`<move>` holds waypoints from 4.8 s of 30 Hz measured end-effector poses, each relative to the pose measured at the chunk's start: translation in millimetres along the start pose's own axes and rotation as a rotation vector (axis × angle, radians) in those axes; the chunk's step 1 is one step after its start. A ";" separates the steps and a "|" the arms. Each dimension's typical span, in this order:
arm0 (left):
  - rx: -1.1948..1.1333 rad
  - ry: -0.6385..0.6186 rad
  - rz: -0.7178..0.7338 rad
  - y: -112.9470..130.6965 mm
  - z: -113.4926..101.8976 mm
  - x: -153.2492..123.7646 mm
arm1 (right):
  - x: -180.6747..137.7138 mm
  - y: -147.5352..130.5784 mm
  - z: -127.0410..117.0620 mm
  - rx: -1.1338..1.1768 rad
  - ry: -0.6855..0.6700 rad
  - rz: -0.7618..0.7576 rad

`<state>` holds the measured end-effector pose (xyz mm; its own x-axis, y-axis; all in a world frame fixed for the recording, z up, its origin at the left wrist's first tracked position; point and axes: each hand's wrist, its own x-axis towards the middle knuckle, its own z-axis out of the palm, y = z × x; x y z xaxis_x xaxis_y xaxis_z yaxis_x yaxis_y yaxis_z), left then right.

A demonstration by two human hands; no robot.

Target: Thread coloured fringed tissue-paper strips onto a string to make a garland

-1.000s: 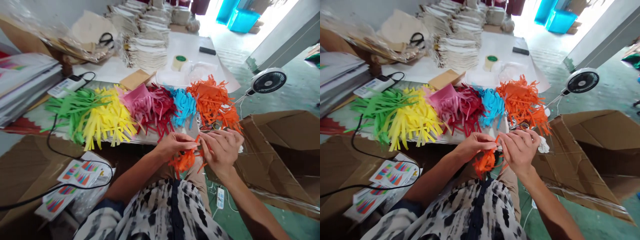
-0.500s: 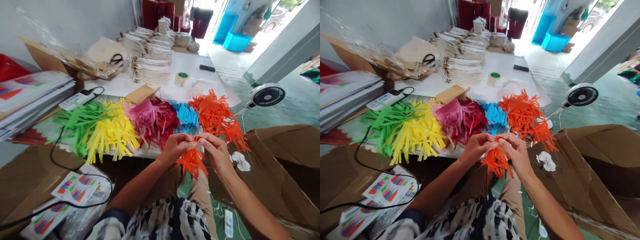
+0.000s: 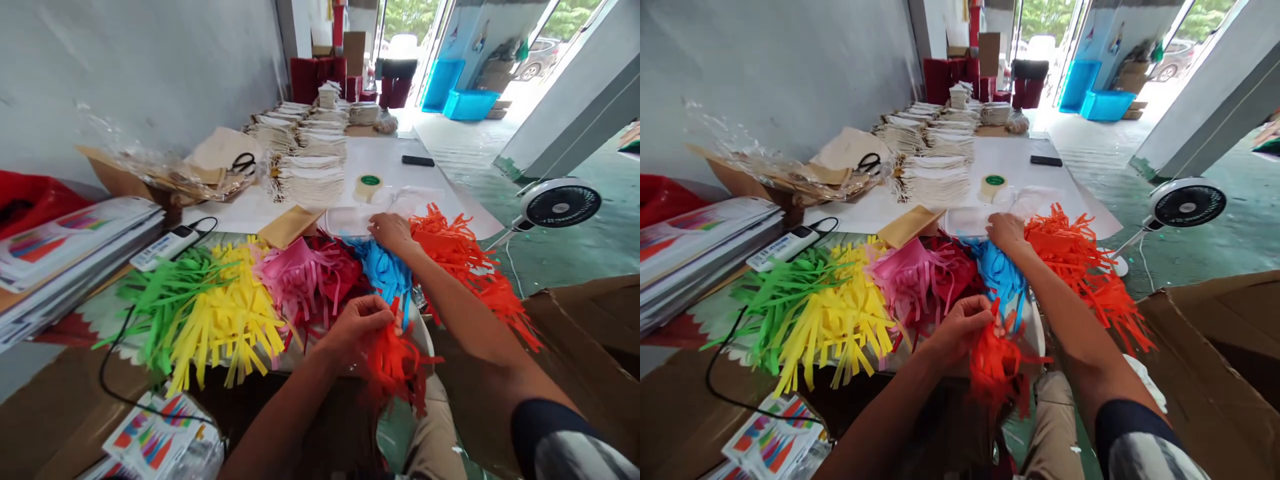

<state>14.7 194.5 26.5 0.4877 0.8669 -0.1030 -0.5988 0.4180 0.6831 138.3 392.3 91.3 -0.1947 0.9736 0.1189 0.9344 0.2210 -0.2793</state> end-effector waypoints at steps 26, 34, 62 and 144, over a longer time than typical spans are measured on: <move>0.181 0.229 0.274 -9.1 21.3 -21.6 | -209.6 12.7 -70.5 0.568 0.006 -0.263; 0.655 0.192 0.463 -9.4 48.3 -54.2 | -257.1 13.4 -86.7 0.393 -0.022 -0.363; 0.663 0.129 0.290 -37.0 63.7 -66.4 | -306.4 38.5 -69.2 0.753 -0.063 -0.030; 2.010 0.260 0.484 19.4 4.0 39.1 | -144.6 46.1 0.5 -0.032 0.088 -0.410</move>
<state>24.6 235.3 38.7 0.3515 0.8755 0.3316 0.8303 -0.4552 0.3215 209.4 261.8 60.8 -0.5273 0.7968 0.2951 0.7942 0.5857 -0.1620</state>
